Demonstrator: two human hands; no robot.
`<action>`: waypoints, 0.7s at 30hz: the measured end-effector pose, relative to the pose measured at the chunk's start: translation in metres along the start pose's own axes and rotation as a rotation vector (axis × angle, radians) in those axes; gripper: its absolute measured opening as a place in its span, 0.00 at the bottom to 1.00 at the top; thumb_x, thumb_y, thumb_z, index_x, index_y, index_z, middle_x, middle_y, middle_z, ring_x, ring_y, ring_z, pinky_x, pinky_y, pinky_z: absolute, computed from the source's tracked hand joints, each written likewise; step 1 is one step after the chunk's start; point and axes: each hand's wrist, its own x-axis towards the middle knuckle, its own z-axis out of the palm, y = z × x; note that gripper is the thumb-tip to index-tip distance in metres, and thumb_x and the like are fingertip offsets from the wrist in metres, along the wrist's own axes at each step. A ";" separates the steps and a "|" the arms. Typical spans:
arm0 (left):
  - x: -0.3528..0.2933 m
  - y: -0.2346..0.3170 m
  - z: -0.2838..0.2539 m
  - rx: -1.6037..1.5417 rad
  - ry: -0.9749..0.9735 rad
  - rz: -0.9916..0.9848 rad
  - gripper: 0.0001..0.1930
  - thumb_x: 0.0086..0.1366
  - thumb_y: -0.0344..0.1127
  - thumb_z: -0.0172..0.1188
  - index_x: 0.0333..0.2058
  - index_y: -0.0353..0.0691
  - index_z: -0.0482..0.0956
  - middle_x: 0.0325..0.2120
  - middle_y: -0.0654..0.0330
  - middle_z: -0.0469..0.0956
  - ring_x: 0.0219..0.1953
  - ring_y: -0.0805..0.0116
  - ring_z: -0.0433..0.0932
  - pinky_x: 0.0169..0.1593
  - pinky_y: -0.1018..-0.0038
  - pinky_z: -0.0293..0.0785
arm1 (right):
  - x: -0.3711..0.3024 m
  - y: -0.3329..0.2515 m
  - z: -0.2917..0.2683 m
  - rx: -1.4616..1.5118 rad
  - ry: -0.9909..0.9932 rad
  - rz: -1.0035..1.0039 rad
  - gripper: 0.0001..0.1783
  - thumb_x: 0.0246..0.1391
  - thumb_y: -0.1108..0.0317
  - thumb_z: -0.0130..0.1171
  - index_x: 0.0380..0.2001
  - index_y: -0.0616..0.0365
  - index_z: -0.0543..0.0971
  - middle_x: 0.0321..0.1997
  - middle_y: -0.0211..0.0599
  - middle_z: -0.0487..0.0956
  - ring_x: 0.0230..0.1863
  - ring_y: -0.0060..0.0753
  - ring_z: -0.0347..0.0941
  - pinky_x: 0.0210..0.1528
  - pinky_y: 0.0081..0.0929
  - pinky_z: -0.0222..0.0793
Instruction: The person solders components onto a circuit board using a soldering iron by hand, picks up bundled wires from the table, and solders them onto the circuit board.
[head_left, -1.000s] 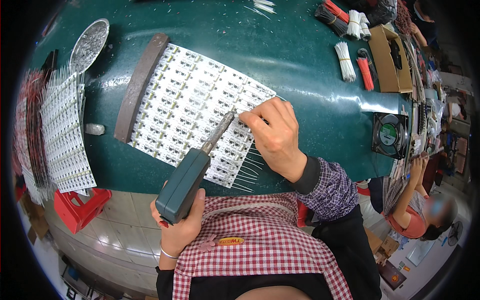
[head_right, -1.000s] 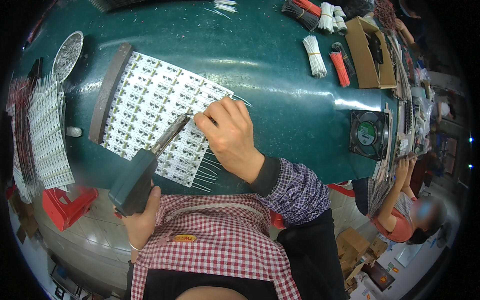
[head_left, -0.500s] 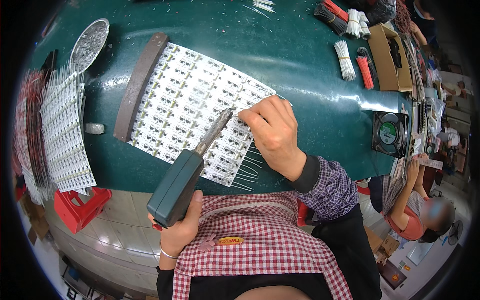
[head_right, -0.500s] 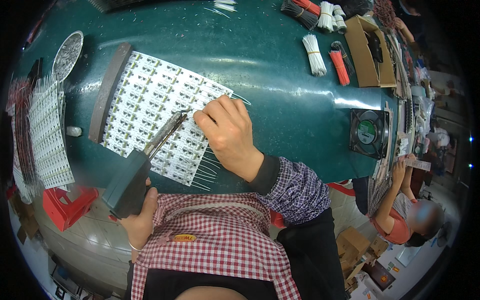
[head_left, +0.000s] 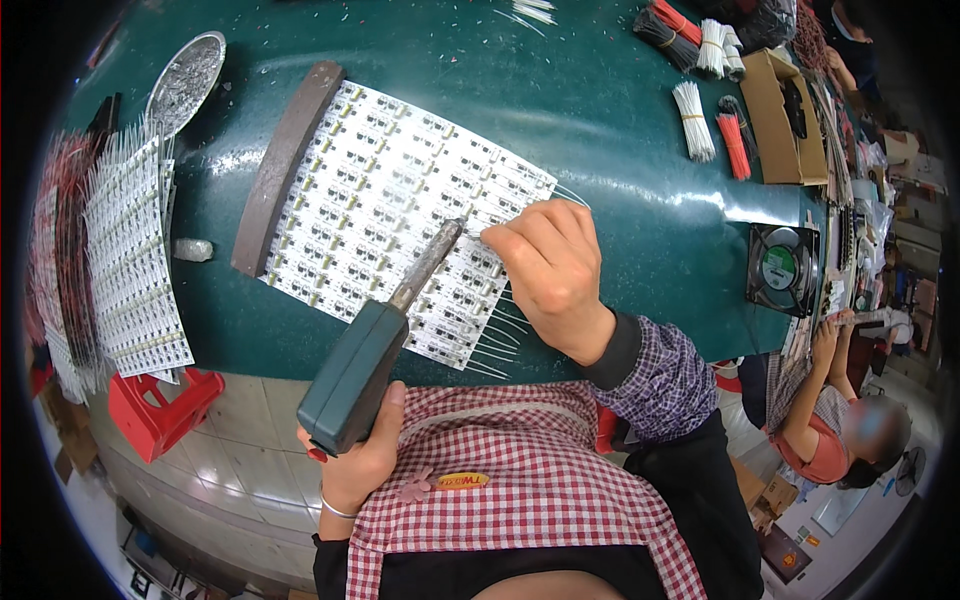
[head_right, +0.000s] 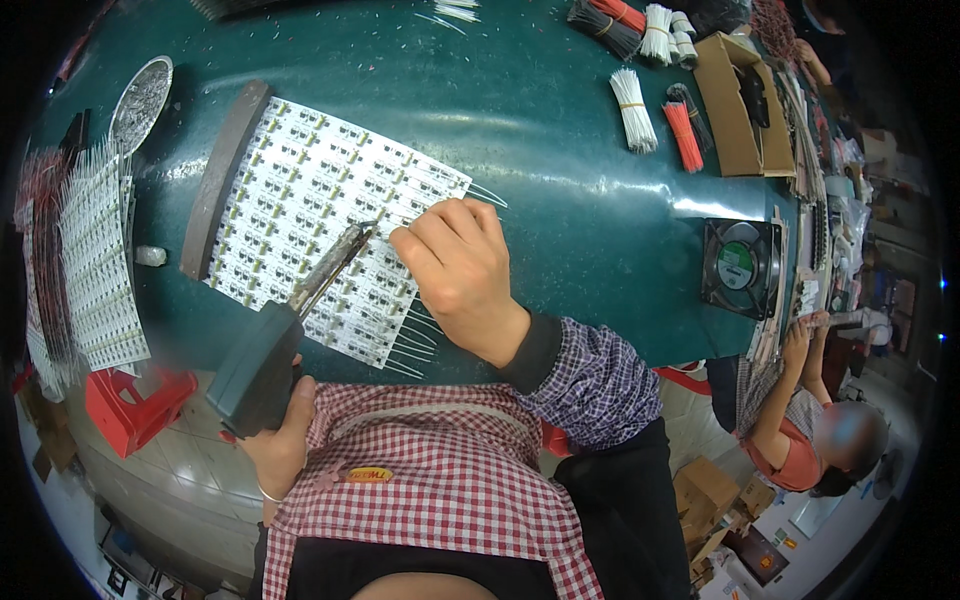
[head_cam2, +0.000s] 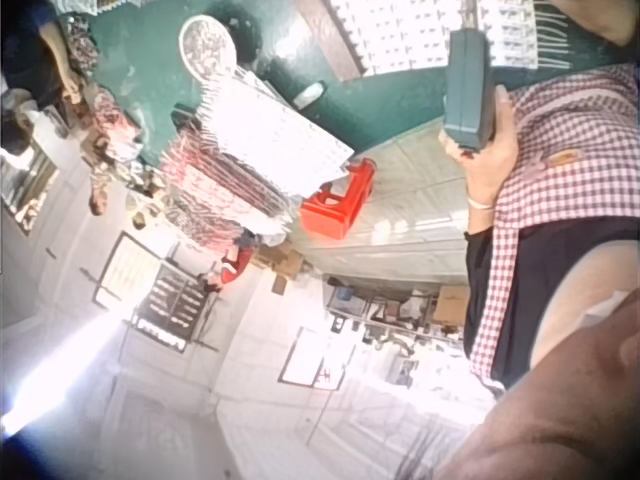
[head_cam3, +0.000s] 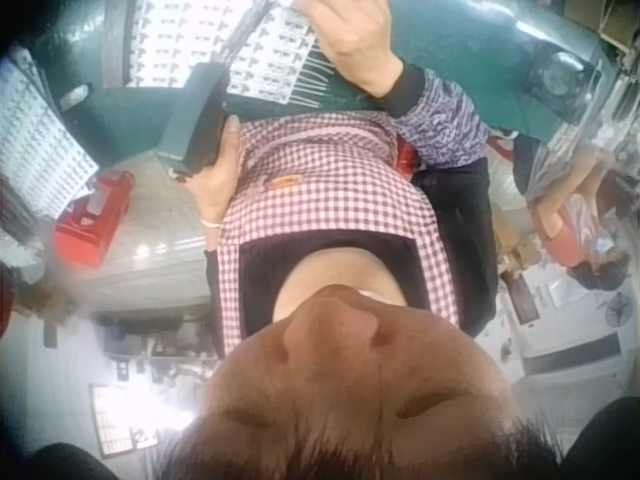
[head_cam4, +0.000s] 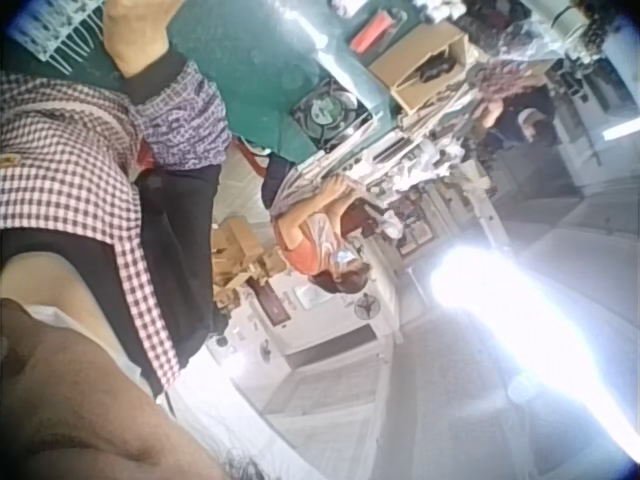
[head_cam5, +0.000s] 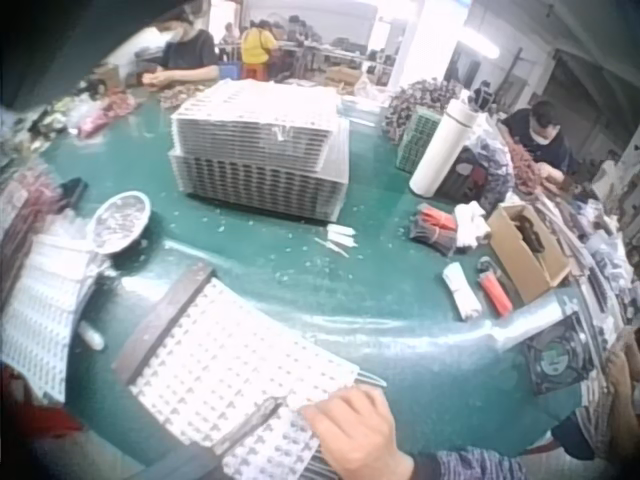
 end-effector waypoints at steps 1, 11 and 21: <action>-0.001 0.000 0.000 0.001 0.001 -0.001 0.09 0.54 0.31 0.69 0.33 0.35 0.83 0.27 0.59 0.81 0.22 0.72 0.78 0.25 0.76 0.71 | 0.000 0.000 0.000 0.002 -0.008 -0.004 0.15 0.33 0.81 0.61 0.30 0.58 0.79 0.27 0.30 0.74 0.33 0.35 0.71 0.39 0.32 0.63; -0.004 -0.001 0.005 0.021 -0.002 -0.025 0.07 0.53 0.30 0.69 0.32 0.38 0.83 0.27 0.61 0.81 0.24 0.66 0.77 0.39 0.70 0.72 | -0.003 0.002 0.001 -0.019 -0.069 -0.021 0.11 0.40 0.74 0.56 0.32 0.59 0.76 0.28 0.32 0.71 0.35 0.35 0.70 0.42 0.33 0.64; -0.010 -0.001 0.003 0.075 0.001 -0.045 0.07 0.54 0.28 0.67 0.33 0.35 0.83 0.27 0.58 0.81 0.27 0.64 0.79 0.39 0.71 0.75 | -0.002 0.000 0.003 -0.023 -0.067 -0.013 0.10 0.40 0.74 0.56 0.31 0.59 0.76 0.29 0.32 0.72 0.36 0.35 0.70 0.42 0.33 0.64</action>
